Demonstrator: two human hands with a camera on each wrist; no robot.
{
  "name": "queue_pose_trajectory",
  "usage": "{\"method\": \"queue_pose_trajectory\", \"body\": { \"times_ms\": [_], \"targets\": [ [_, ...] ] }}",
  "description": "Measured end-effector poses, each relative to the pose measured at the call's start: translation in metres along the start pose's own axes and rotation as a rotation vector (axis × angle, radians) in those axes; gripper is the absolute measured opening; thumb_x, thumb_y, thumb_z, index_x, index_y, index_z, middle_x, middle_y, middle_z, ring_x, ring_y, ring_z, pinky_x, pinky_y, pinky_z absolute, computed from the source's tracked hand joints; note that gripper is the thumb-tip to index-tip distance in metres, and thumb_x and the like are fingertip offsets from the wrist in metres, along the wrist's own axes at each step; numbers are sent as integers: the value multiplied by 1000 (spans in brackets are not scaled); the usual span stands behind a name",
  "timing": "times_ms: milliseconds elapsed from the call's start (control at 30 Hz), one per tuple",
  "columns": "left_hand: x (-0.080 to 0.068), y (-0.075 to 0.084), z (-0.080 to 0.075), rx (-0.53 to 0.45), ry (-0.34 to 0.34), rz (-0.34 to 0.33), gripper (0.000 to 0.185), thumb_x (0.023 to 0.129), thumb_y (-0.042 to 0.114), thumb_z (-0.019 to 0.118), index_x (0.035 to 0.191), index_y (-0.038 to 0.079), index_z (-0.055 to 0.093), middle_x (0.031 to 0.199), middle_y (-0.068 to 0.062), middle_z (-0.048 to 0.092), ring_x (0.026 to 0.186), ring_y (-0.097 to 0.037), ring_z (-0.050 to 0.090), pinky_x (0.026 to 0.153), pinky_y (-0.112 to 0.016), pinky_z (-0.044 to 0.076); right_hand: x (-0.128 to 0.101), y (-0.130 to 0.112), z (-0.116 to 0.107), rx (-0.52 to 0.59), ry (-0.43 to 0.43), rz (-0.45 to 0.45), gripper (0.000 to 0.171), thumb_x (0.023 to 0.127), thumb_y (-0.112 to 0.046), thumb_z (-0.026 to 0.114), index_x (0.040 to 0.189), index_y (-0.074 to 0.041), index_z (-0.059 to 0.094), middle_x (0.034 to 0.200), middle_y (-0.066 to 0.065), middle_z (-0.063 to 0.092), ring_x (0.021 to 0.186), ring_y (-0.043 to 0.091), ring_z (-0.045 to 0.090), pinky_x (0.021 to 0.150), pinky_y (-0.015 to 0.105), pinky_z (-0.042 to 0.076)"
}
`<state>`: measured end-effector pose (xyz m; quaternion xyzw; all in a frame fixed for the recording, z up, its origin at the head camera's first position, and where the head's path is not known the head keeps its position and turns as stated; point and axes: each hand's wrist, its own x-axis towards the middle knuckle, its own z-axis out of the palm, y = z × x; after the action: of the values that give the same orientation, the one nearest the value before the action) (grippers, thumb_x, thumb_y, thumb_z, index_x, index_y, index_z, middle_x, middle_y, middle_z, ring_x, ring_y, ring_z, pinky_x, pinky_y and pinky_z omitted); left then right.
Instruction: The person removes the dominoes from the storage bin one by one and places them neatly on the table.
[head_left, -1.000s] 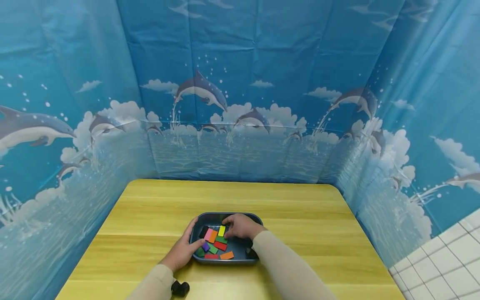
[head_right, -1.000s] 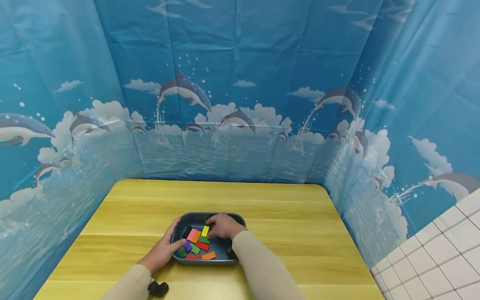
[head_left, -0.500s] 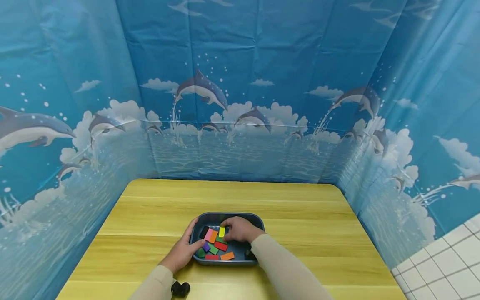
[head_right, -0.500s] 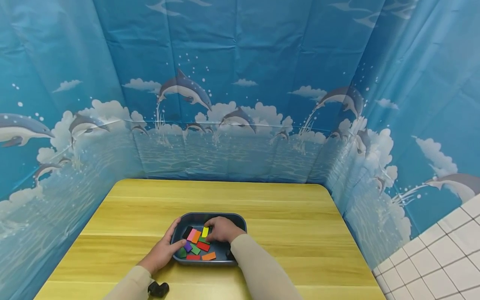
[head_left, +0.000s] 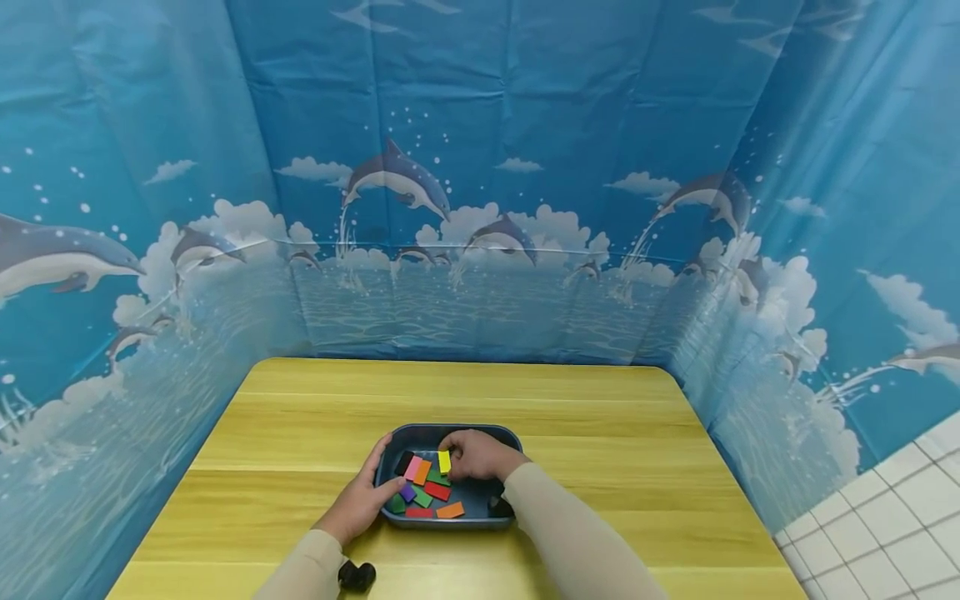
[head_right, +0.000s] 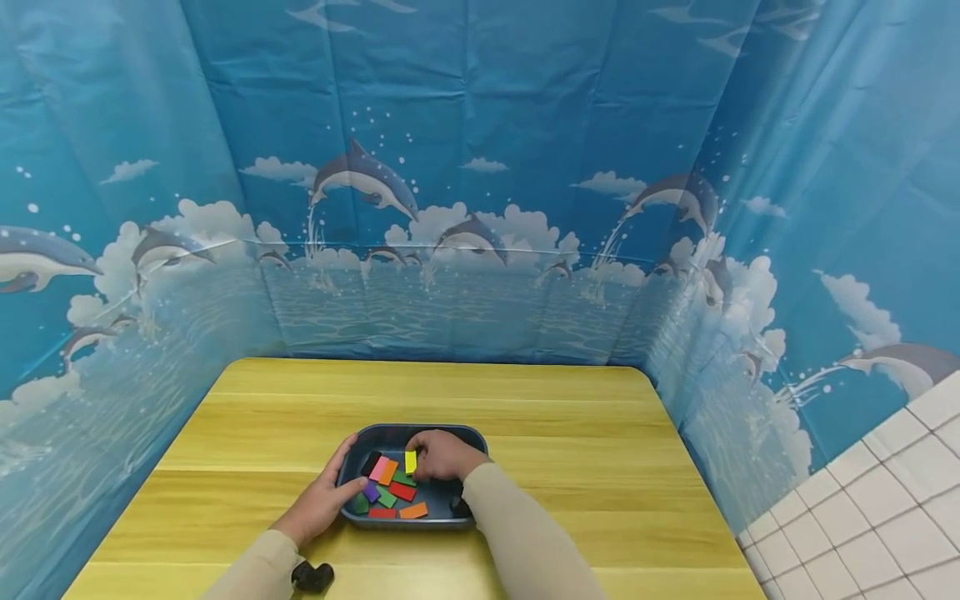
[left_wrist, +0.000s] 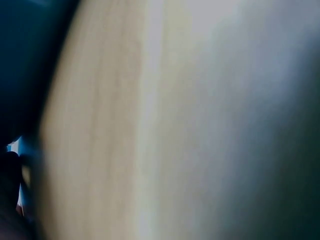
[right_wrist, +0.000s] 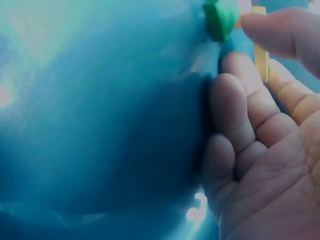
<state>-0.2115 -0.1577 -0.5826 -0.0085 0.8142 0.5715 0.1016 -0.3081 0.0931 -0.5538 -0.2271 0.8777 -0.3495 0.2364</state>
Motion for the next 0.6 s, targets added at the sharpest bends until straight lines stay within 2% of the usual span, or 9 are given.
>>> {"method": "queue_pose_trajectory", "body": {
  "times_ms": [167,333,400,467,600],
  "targets": [
    [0,0,0,5,-1,7,82,103,40,67,169,39,18,171,-21,31,151,-49,39,120,-76,26,-11,-9,-15,10,10,-23,47,90,-6,79,135,-7,66,81,0,62,69,15,53,63,27,47],
    [0,2,0,9,-4,10,81,104,39,66,169,37,18,168,-22,35,148,-47,44,120,-74,28,-28,-13,-44,74,53,-47,50,93,-4,75,141,-5,62,96,4,64,79,18,55,71,31,51],
    [1,1,-1,16,-1,12,80,104,39,66,169,37,18,169,-22,34,149,-48,42,120,-74,28,-33,-8,-58,96,93,-49,51,93,-4,74,142,-5,60,101,6,65,80,17,55,72,31,51],
    [1,1,-1,26,3,9,80,103,41,66,168,39,19,171,-21,31,151,-49,38,121,-74,27,-39,1,-72,119,145,-25,52,93,-2,71,144,-6,59,104,8,64,75,18,52,67,31,48],
    [1,1,-1,37,4,5,81,103,43,66,168,39,19,172,-21,29,153,-50,35,121,-75,27,-48,31,-91,137,254,53,56,91,2,66,146,-6,58,105,11,61,68,18,44,61,32,40]
  ]
}}
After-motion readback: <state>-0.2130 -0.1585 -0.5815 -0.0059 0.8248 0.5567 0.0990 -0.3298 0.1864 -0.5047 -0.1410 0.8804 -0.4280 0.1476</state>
